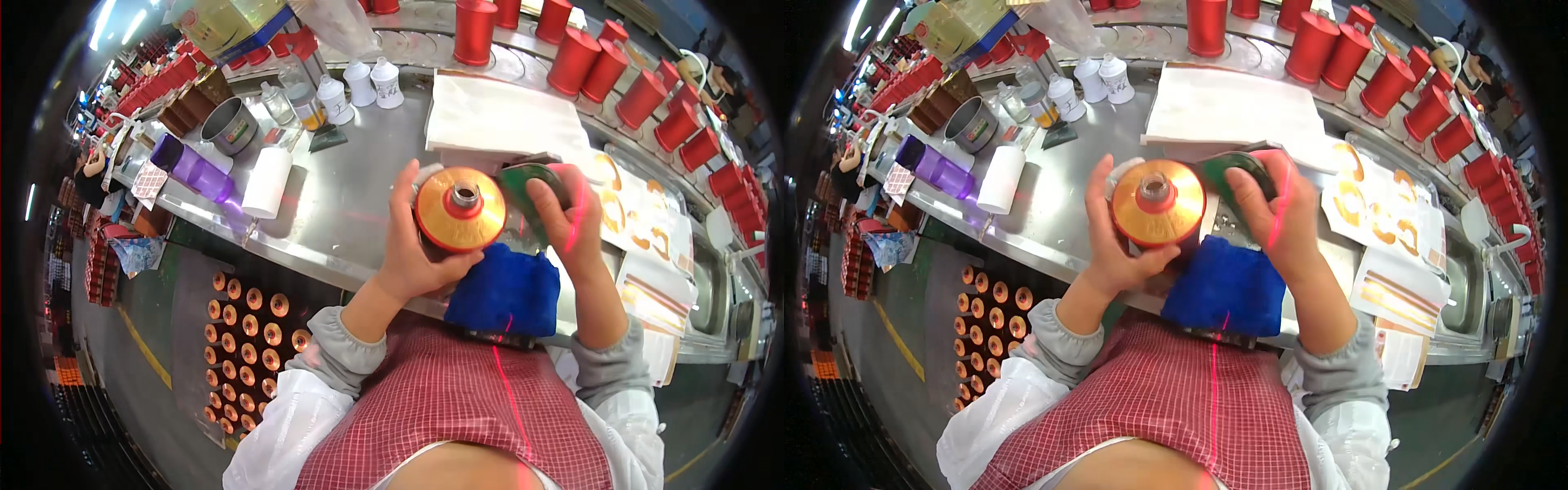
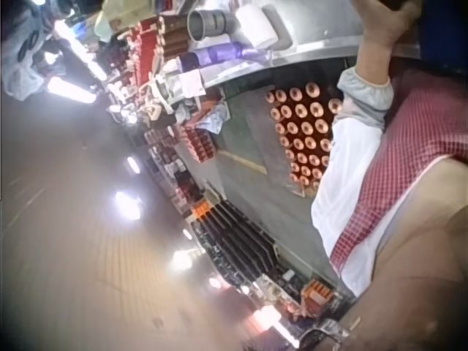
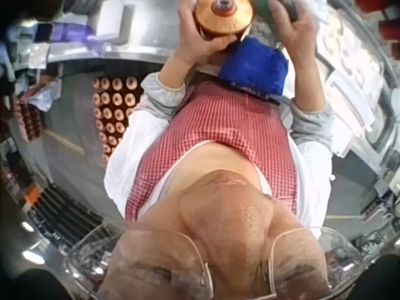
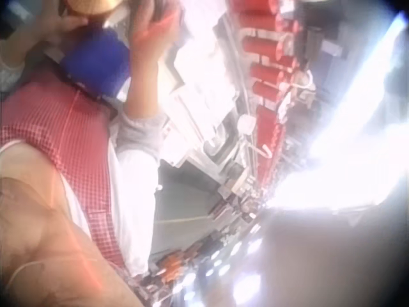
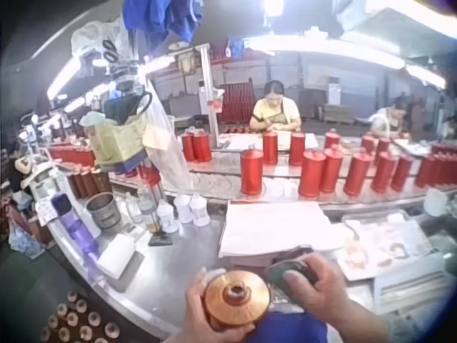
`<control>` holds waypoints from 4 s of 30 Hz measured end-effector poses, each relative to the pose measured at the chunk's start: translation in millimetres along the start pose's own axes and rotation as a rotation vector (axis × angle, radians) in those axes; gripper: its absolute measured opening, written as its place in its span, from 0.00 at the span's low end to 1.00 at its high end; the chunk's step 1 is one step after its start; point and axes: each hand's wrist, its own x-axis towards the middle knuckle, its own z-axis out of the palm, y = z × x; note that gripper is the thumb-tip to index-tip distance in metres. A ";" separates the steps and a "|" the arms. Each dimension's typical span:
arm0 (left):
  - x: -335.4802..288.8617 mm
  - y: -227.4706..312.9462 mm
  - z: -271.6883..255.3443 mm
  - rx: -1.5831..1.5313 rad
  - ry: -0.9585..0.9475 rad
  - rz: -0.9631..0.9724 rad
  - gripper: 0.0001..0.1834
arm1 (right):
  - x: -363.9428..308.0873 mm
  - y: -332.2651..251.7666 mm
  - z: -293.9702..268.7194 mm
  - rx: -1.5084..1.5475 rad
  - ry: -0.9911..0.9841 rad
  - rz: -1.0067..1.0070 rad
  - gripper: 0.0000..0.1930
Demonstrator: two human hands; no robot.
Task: The person applies gold decorative labels to red cylindrical metal containers. They peel the labels from backing sheets, align them on the container body, and smooth them down using a green plastic scraper tool. The person also applies a smaller gold label to the top rim of the container and wipes the surface with a white cloth.
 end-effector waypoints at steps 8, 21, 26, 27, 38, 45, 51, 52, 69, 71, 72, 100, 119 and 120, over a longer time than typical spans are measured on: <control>-1.4 -0.9 -6.5 -0.098 -0.047 -0.038 0.65 | 16.0 -5.8 14.1 0.223 -0.013 0.003 0.15; 3.2 10.5 -4.8 -0.307 -0.026 -0.244 0.59 | 37.5 -2.4 26.5 0.102 -0.177 -0.011 0.14; 2.6 4.1 -12.8 -0.380 -0.102 -0.265 0.52 | 45.3 -6.1 23.6 0.294 -0.289 0.020 0.13; 3.2 7.6 -9.3 -0.431 -0.067 -0.270 0.52 | 49.1 0.9 26.8 0.167 -0.223 0.015 0.14; 13.7 3.8 -24.5 -0.453 -0.200 -0.319 0.55 | 55.1 0.3 31.9 0.134 -0.237 -0.086 0.13; 0.4 8.0 -3.4 -0.160 0.048 -0.181 0.56 | 54.3 -5.2 34.0 0.023 -0.185 0.064 0.15; 5.0 0.9 -8.0 -0.382 -0.016 -0.198 0.55 | 62.2 1.6 38.3 -0.042 -0.154 -0.015 0.14; 5.1 1.2 -9.0 -0.412 -0.035 -0.206 0.55 | 66.4 1.5 31.2 -0.311 -0.078 -0.142 0.14; -31.9 14.3 -5.2 0.697 0.185 0.481 0.24 | 42.9 -5.5 41.5 0.123 -0.195 0.068 0.14; -35.9 17.8 -1.3 0.623 0.224 0.481 0.21 | 42.3 -5.8 42.1 0.080 -0.170 0.040 0.14; -35.3 20.4 -0.6 0.584 0.241 0.482 0.19 | 42.0 -6.8 41.9 0.039 -0.160 0.038 0.15; -0.7 18.8 -2.3 -0.419 0.013 -0.303 0.45 | 73.5 -10.9 36.3 -0.108 -0.316 -0.101 0.16; -9.3 18.2 10.2 -0.195 0.152 -0.230 0.44 | 58.8 -8.8 34.1 0.305 -0.383 0.077 0.16; -7.6 18.9 9.1 -0.230 0.137 -0.246 0.44 | 61.7 -8.0 35.4 0.141 -0.331 0.054 0.16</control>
